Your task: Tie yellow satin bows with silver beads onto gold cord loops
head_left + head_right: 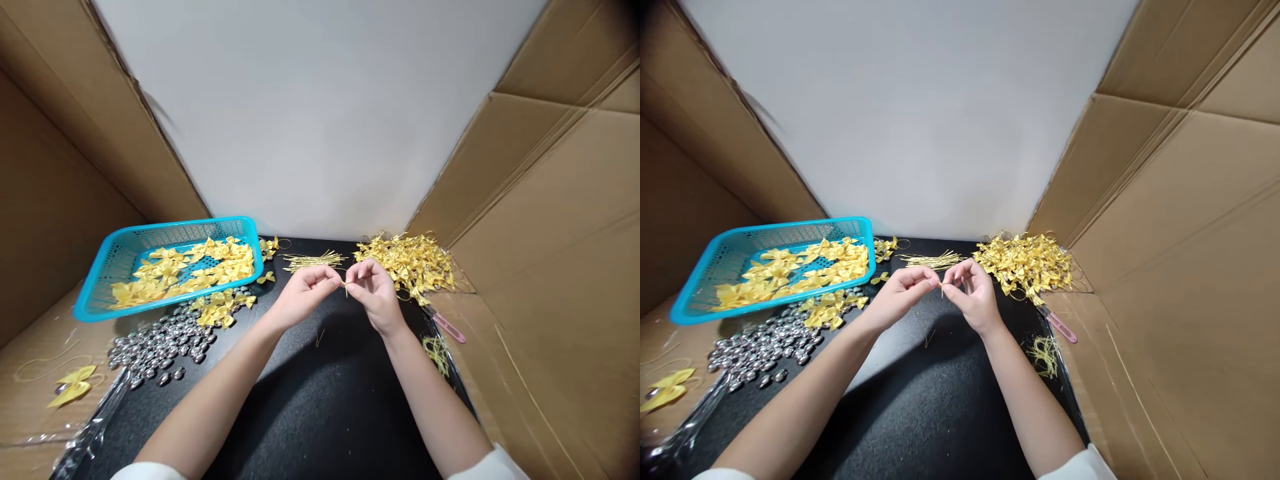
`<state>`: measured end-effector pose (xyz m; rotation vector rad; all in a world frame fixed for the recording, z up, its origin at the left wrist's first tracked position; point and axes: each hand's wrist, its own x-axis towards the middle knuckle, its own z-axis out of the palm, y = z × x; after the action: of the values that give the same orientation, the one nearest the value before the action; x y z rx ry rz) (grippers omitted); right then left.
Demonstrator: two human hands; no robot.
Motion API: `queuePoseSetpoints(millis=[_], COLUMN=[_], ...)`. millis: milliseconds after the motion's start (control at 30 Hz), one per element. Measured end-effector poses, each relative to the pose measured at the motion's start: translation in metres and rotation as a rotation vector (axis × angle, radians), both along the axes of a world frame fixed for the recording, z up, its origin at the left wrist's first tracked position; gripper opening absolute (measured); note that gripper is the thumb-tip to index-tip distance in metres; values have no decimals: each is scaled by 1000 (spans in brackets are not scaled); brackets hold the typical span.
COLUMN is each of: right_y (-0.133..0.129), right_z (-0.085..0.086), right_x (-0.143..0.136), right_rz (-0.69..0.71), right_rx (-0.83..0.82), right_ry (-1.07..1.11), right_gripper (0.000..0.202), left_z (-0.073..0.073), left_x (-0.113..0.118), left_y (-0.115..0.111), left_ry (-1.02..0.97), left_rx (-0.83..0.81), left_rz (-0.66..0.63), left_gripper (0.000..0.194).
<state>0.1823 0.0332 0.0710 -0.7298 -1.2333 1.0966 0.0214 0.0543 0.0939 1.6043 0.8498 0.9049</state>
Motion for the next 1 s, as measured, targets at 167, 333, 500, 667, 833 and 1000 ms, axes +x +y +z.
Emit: queuePoseSetpoints(millis=[167,333,500,667,833,1000], right_y=[-1,-2,-7,-12,-13,-12], right_z=[1,7,16,19,16,18], right_x=[-1,6,13,6,4,7], right_rz=[-34,-147,-231,-341,-402,-404], right_rx=[71,202,268,230,214,210], right_ry=[-31,-186,-411,-589,-615,-606], right_gripper=[22,18,17,15,15,15], left_z=[-3,-2,-3,-4,-5,-5], left_x=[-2,-2,-2,-3,-3,-4], left_y=[2,2,3,3,4,5], left_ry=[11,-14,-3,14,50,64], left_rx=[19,2,4,26,38,39], left_rz=[21,35,24,14,44,64], left_gripper=[28,27,27,29,29,28])
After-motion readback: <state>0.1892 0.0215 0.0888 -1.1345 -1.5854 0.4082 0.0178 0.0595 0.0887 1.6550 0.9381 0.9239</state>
